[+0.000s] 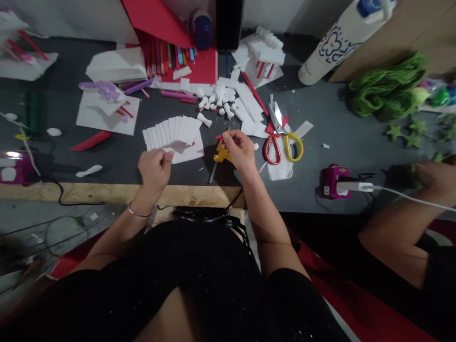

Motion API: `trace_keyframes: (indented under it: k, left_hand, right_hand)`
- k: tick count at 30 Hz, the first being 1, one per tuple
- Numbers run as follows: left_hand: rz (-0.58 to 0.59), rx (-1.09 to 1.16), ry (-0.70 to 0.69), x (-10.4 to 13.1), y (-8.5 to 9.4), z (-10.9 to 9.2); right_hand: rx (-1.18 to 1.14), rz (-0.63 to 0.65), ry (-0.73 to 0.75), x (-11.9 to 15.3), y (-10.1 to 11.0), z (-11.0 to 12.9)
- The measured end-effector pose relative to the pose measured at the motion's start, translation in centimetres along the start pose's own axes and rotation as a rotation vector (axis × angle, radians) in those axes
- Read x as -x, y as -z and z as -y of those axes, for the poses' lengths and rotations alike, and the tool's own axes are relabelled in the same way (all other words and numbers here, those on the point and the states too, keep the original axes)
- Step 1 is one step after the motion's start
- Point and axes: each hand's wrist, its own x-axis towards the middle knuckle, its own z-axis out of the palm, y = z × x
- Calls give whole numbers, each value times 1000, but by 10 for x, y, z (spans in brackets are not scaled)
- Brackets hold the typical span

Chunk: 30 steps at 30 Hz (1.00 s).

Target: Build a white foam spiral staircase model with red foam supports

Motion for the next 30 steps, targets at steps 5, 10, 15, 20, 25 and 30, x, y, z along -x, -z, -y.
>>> trace_keyframes:
  k: [5,10,15,20,25,30]
  left_hand:
    - [-130,-39,-52,-1,14,-13]
    - [52,97,-133,-22,-3,-51]
    - [247,303,-10,-43,-25,-62]
    - [270,275,-27,-48,-36,-55]
    - [259,104,-245,-52,-43,-42]
    - [125,-64,-452,-52,-51,-34]
  right_hand:
    - [20,39,58,-10,-2,4]
    - [0,118,132,-8,-10,8]
    - [-44,142,162,-1,-16,7]
    - [11,119,212,5,-16,6]
    - [93,63,214,8,-17,7]
    - [161,46,261,9,-19,4]
